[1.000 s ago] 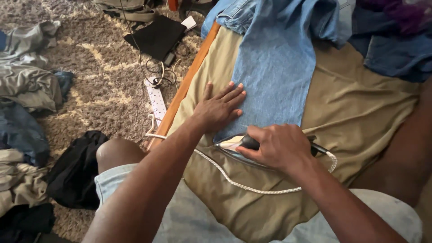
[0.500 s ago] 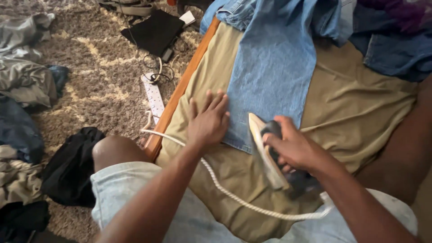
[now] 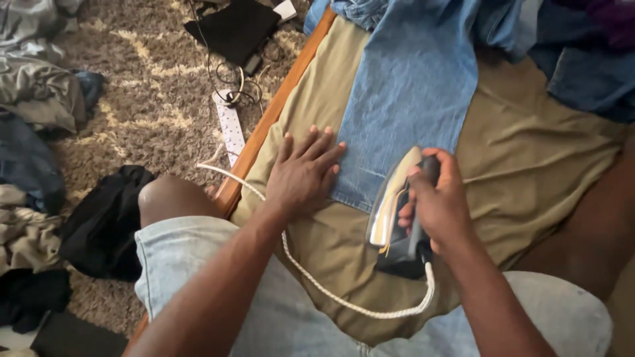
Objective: The person is ironing a pair of blue denim jeans on a bed in a bedroom setting.
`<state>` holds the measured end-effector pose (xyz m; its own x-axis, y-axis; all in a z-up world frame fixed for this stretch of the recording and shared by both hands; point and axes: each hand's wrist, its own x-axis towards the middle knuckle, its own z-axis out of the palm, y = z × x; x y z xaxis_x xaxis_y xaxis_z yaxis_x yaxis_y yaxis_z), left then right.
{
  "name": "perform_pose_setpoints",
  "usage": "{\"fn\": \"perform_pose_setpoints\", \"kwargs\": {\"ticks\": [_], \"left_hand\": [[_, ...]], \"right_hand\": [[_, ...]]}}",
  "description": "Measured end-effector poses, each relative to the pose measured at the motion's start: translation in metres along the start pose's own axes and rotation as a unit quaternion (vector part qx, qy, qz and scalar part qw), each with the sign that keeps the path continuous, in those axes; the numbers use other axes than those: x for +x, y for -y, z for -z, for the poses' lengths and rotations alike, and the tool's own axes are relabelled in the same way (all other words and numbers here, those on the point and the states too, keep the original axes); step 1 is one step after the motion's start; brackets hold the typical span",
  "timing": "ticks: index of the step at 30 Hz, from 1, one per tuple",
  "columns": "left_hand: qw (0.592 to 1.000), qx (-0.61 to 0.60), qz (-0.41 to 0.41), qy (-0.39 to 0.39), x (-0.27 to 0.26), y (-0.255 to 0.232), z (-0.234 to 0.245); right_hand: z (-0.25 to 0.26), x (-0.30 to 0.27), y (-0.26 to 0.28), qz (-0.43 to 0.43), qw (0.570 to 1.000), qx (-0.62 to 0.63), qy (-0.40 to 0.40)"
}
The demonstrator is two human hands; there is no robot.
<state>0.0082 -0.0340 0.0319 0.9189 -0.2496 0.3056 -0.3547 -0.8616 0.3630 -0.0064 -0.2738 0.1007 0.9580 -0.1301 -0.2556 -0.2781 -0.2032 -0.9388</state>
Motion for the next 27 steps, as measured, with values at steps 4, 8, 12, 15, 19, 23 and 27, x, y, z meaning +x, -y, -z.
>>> {"fn": "perform_pose_setpoints", "kwargs": {"ticks": [4,8,12,15,19,23,27], "left_hand": [[1.0,-0.004,0.01,0.006,0.0,0.0,0.001],[1.0,-0.002,0.005,0.002,0.001,0.002,-0.002],[1.0,-0.021,-0.001,-0.006,-0.003,-0.001,0.001],[1.0,-0.024,0.008,0.004,-0.001,0.002,0.003],[0.999,-0.04,0.01,-0.01,0.001,0.001,0.0],[0.999,-0.048,0.014,-0.013,0.0,0.002,0.0],[0.999,-0.039,0.003,-0.015,0.0,0.006,-0.001]], "right_hand": [[-0.004,0.007,0.003,-0.019,0.999,0.029,0.001],[-0.017,-0.004,0.012,-0.005,0.999,0.022,0.048],[-0.024,0.004,0.008,0.008,0.999,0.013,0.044],[-0.031,0.004,0.014,0.015,0.999,0.025,0.035],[-0.032,0.004,0.015,0.021,0.998,-0.018,0.05],[-0.033,0.007,0.018,0.037,0.994,-0.077,0.071],[-0.036,0.008,0.024,0.028,0.992,-0.104,0.063]]}}
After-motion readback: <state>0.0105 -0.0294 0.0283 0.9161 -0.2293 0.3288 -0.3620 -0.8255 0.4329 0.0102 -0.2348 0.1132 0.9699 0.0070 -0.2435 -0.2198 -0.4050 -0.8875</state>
